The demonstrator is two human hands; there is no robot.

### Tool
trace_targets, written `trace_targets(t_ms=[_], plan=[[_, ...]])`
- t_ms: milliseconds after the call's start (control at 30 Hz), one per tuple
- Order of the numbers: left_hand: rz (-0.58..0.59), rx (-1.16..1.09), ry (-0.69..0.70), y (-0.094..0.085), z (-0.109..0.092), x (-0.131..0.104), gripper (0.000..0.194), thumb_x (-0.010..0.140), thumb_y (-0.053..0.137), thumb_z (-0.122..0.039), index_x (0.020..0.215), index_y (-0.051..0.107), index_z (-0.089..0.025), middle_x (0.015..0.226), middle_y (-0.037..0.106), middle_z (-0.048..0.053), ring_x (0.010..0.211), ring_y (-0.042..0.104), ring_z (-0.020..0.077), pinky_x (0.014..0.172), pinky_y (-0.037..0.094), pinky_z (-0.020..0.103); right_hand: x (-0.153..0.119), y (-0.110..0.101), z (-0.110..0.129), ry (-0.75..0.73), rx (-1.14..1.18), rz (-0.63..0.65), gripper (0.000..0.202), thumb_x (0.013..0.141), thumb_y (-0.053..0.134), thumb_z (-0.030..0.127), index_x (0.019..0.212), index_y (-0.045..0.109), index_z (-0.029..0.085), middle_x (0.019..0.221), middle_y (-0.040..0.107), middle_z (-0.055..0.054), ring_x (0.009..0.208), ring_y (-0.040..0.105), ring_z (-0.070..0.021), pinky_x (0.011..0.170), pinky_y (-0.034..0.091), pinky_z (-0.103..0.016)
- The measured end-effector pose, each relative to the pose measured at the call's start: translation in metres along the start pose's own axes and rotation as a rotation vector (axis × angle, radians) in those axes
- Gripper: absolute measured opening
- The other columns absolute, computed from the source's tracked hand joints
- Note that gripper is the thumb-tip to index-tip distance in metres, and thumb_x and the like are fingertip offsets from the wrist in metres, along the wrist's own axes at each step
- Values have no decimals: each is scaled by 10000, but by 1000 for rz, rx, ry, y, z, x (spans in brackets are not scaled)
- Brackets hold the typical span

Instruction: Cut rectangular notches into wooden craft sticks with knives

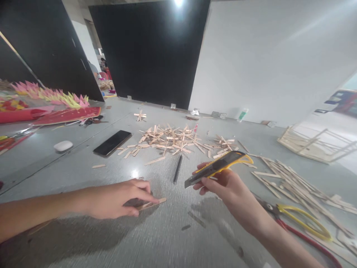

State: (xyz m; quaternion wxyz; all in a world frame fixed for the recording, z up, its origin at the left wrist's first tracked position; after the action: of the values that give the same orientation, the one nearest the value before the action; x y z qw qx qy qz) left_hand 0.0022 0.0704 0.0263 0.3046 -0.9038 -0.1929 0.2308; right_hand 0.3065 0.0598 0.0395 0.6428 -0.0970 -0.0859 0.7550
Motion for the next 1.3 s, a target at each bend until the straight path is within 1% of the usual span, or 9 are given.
trace_targets(t_ms=[133, 267, 400, 500, 633, 767, 867, 967, 1300], plan=[[-36, -39, -34, 1, 5, 4, 551, 937, 765, -349, 1468, 622, -371, 1108, 600, 39, 986, 582, 229, 817, 427, 309, -3, 4, 4, -12, -23, 12, 440, 935, 741, 533, 1234, 686, 215, 1015, 785, -104, 887, 721, -243, 753, 598, -367], [-76, -34, -63, 1, 4, 8, 612, 874, 822, -507, 1421, 662, -285, 1068, 615, 53, 995, 569, 255, 822, 430, 331, -3, 8, 3, 0, -46, 31, 442, 947, 723, 537, 1233, 683, 201, 973, 786, -104, 858, 724, -238, 772, 601, -382], [-63, -16, -40, 1, 3, 8, 496, 969, 727, -400, 1444, 645, -280, 1078, 638, 60, 960, 583, 231, 786, 428, 323, -3, 10, 5, 15, -67, 53, 432, 956, 711, 544, 1221, 681, 204, 929, 784, -90, 828, 718, -220, 766, 597, -365], [-79, -14, -39, 2, 5, 8, 501, 946, 754, -409, 1425, 661, -295, 1069, 634, 56, 931, 592, 225, 769, 434, 320, -3, 11, 8, 12, -38, 71, 415, 959, 716, 531, 1220, 677, 210, 950, 787, -87, 843, 722, -213, 748, 600, -340], [-174, 23, 43, 7, 3, 14, 544, 890, 801, -534, 1364, 704, -287, 1172, 630, 93, 1119, 571, 306, 926, 459, 405, -7, 23, 8, 5, 5, 47, 379, 936, 747, 529, 1141, 693, 216, 856, 791, -67, 777, 730, -202, 717, 605, -310], [-270, 104, 172, 16, 1, 20, 517, 845, 829, -588, 1279, 735, -322, 1312, 609, 105, 1305, 474, 372, 1123, 351, 536, -26, 57, 0, -3, 45, -118, 394, 890, 758, 602, 966, 725, 217, 643, 727, -31, 565, 670, -173, 595, 593, -283], [-304, 100, 223, 23, 5, 22, 570, 815, 855, -595, 1311, 708, -356, 1383, 590, 89, 1339, 447, 370, 1168, 305, 558, -46, 87, -12, 68, 108, -223, 377, 878, 756, 608, 958, 750, 240, 727, 743, -27, 624, 709, -187, 589, 598, -275], [-323, 103, 240, 26, 8, 23, 583, 804, 865, -594, 1321, 706, -376, 1412, 571, 78, 1343, 437, 370, 1175, 299, 565, -58, 105, -16, 44, 104, -253, 347, 893, 734, 602, 923, 749, 256, 816, 747, -21, 653, 728, -186, 614, 603, -275], [-308, 153, 248, 24, 5, 24, 578, 827, 838, -611, 1332, 712, -361, 1441, 566, 87, 1368, 443, 366, 1190, 296, 544, -49, 95, -25, 15, 12, -211, 357, 913, 717, 591, 964, 739, 238, 709, 755, -37, 658, 751, -226, 655, 650, -304]])
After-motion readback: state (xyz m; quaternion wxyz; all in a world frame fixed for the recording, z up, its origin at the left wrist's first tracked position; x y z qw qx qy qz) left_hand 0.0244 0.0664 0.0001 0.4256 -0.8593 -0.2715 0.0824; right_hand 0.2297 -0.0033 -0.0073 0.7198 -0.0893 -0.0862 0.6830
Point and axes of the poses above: each hand's wrist, its own x-axis towards the middle knuckle, its own y-axis out of the palm, z = x × y, the point moved 4 cm from there along x, towards the middle knuckle
